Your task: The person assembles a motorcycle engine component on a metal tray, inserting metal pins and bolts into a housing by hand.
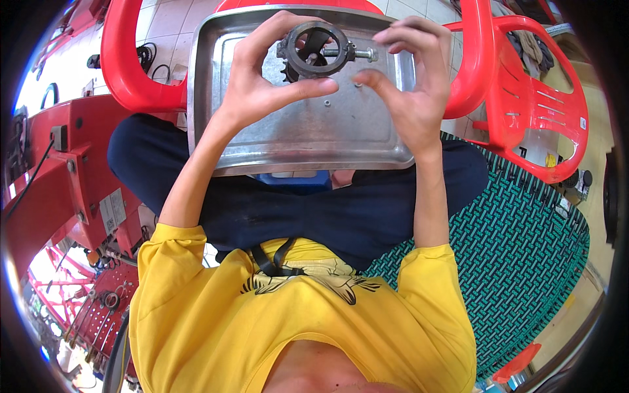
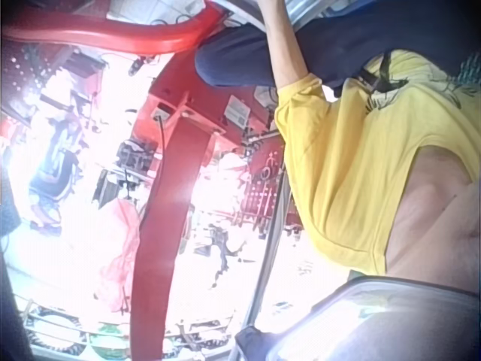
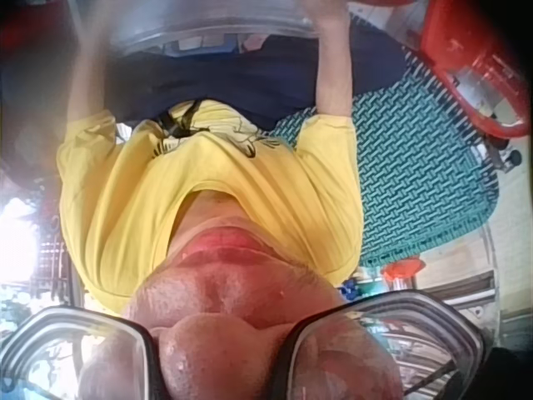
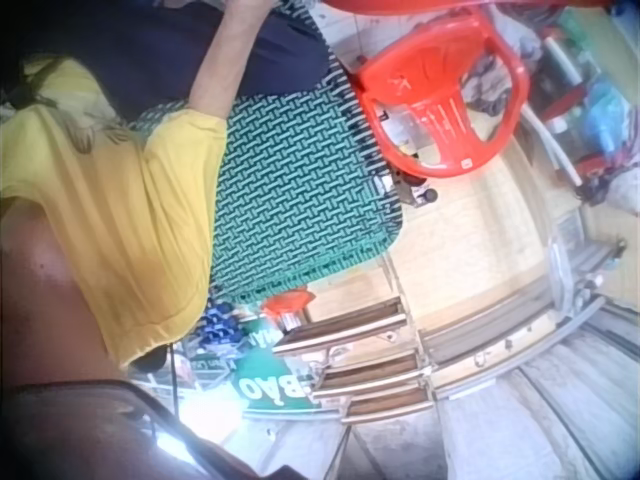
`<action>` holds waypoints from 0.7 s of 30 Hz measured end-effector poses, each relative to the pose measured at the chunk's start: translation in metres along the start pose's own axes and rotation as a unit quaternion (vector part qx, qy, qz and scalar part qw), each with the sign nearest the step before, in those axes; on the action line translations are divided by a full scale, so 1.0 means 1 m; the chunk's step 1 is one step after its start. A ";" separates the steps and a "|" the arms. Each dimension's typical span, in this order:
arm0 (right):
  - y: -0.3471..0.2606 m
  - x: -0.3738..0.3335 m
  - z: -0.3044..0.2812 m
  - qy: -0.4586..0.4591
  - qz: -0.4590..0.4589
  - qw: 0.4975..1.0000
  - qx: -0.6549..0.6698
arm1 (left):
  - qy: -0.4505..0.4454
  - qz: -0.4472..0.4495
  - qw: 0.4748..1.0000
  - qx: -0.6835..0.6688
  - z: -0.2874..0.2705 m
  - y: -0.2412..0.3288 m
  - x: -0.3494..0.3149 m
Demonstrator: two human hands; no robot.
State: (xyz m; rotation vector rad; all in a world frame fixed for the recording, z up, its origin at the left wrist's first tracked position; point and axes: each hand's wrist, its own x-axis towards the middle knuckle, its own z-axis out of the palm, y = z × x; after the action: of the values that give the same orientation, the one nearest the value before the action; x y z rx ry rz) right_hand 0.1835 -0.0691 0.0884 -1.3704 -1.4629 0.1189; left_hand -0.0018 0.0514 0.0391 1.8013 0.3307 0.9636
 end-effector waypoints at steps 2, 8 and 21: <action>0.005 -0.001 -0.001 -0.033 0.019 0.999 -0.010 | -0.005 0.001 1.000 0.002 0.000 0.002 0.001; 0.008 -0.003 0.000 -0.008 -0.003 1.000 0.020 | -0.004 0.008 1.000 0.019 -0.001 -0.001 0.000; 0.000 -0.001 0.000 -0.021 0.067 0.994 0.081 | -0.022 -0.010 1.000 -0.012 -0.006 -0.004 -0.002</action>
State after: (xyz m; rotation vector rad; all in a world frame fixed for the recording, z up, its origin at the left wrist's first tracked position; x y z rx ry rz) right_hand 0.1839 -0.0695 0.0879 -1.3400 -1.3637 0.3478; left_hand -0.0065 0.0561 0.0356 1.7914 0.3079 0.9078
